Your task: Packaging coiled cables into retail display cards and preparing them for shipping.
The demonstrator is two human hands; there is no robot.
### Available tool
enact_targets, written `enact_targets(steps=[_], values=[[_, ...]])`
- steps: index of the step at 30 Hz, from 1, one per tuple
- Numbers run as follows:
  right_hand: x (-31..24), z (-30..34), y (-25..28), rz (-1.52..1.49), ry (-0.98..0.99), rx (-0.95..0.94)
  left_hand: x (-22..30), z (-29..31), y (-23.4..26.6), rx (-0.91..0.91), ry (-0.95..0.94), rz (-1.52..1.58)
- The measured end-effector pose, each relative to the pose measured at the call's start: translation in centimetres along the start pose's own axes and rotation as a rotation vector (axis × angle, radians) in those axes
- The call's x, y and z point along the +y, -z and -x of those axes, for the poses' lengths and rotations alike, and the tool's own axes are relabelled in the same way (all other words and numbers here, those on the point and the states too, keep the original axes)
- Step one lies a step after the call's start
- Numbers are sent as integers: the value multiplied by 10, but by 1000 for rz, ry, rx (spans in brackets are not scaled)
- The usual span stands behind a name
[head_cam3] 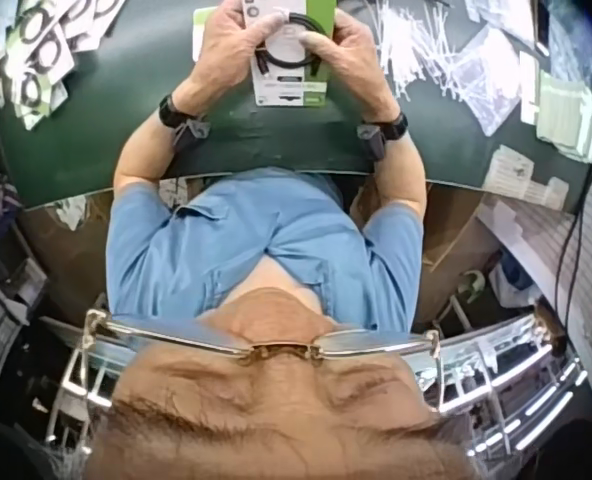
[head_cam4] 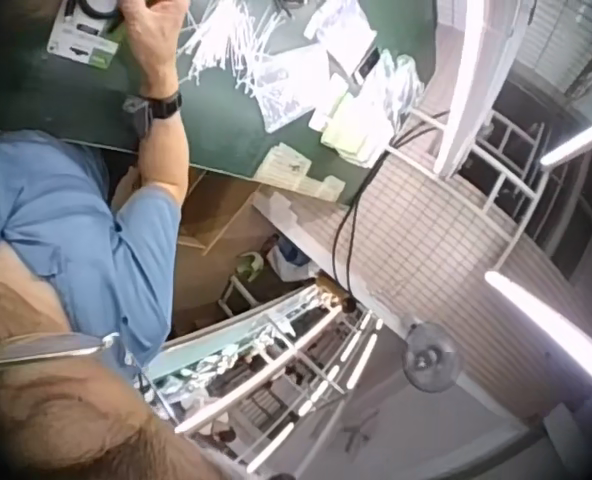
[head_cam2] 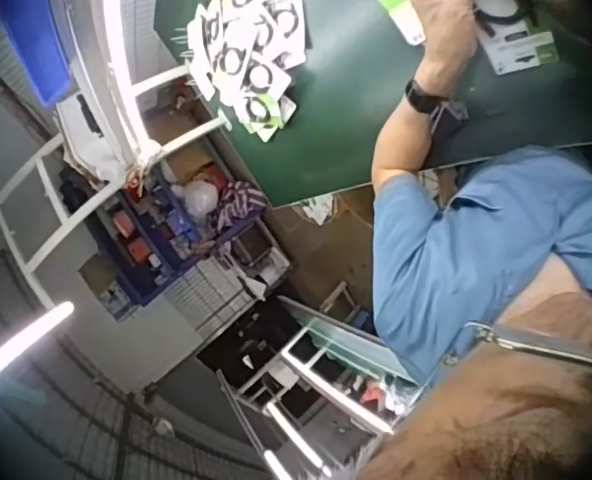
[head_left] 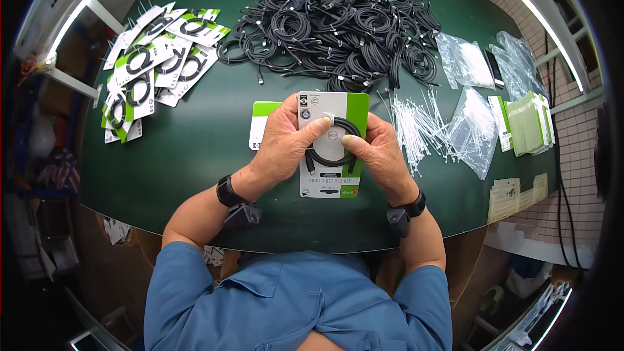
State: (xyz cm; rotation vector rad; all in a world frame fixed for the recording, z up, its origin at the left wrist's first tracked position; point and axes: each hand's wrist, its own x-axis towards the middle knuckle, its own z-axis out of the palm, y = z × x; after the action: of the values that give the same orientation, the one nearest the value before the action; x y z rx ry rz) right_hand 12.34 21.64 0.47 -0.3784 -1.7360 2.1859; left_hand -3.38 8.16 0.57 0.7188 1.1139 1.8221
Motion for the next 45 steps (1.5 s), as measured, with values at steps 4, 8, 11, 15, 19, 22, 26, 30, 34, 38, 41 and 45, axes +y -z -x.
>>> enact_targets(steps=[4,8,11,15,19,22,26,30,34,38,41,45], values=[[1,0,1,-17,24,-12,-2,0,0,-27,36,139],[-2,-5,1,14,65,39,0,-8,-2,-26,41,186],[-4,-13,-6,31,103,62,8,-7,1,35,19,126],[0,-10,-2,239,127,196,2,1,6,-71,-51,-196],[-5,8,-5,115,91,257,-7,8,9,-207,82,-161],[-1,12,-13,-13,172,227,2,15,15,-157,129,-136],[-1,8,-10,33,168,164,20,3,43,62,70,-133],[-2,-1,-10,165,80,203,74,-43,129,331,-171,-63],[0,-10,-18,188,10,124,161,-49,278,826,-416,-103],[11,-6,-4,207,18,104,139,-52,239,916,-224,82],[15,-5,-8,332,76,29,82,-40,228,806,-247,-448],[12,1,-2,388,77,37,43,-49,160,247,-39,-840]])
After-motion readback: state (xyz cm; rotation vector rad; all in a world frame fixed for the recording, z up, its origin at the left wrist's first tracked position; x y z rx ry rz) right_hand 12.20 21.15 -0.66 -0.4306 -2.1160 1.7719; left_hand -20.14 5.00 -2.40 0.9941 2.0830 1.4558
